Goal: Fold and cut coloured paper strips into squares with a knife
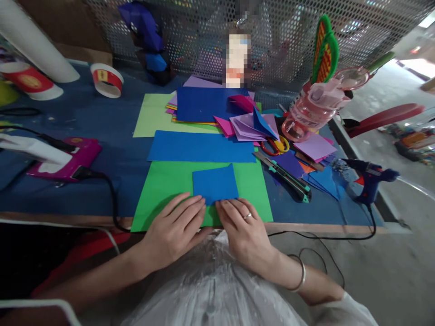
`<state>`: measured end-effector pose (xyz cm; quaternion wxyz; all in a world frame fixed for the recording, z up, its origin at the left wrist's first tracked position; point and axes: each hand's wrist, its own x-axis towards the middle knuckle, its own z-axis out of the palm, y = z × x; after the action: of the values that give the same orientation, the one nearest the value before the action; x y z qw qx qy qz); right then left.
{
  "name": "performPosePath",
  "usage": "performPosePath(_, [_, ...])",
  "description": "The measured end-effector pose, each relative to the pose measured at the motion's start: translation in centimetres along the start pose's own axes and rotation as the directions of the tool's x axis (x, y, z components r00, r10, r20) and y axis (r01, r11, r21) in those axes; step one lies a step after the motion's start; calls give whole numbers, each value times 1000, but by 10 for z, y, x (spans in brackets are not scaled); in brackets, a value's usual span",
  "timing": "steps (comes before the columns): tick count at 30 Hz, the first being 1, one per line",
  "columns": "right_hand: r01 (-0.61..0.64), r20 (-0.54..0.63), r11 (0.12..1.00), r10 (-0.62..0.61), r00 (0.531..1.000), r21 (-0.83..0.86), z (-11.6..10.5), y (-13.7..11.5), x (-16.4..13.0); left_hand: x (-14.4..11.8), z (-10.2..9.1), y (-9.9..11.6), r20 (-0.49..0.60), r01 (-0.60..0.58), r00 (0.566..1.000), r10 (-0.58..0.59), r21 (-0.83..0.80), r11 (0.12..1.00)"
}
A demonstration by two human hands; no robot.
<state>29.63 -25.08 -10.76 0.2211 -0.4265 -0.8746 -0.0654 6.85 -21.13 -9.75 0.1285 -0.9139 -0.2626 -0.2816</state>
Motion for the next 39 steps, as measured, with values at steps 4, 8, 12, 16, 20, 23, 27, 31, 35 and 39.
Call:
performPosePath(4, [68, -7, 996, -68, 998, 63, 8, -4, 13, 4, 3, 3, 16, 24, 1000, -24, -18, 1000])
performPosePath(8, [78, -38, 996, -76, 996, 53, 5, -1, 18, 5, 0, 3, 28, 45, 999, -45, -16, 999])
performPosePath(12, [68, -64, 997, -65, 996, 45, 0, 2, 20, 5, -4, 1, 30, 51, 998, -51, -14, 999])
performPosePath(16, [44, -67, 999, -43, 997, 8, -6, 11, 15, 1, -8, -5, 10, 28, 1000, -28, -5, 1000])
performPosePath(20, [7, -87, 999, -11, 996, -42, -14, 22, 3, -2, -10, -10, 15, 2, 1000, -2, -20, 1000])
performPosePath(23, [-23, -103, 998, 18, 995, -51, -16, 26, -2, -5, -11, -12, 16, 16, 1000, -15, -62, 998])
performPosePath(27, [-49, -128, 997, 41, 991, -60, -14, 27, -3, -13, -8, -12, 2, 57, 998, -58, -138, 989])
performPosePath(31, [-49, -133, 998, 43, 990, -40, -12, 27, -4, -18, -2, -11, 4, 93, 996, -94, -145, 985])
performPosePath(35, [-19, -140, 1000, 16, 990, -19, -10, 30, -6, -10, -7, -12, 23, 126, 992, -124, -159, 979])
performPosePath(39, [-5, -142, 999, 0, 990, -34, -8, 31, -7, 3, -22, -15, 185, 113, 979, -90, -118, 986])
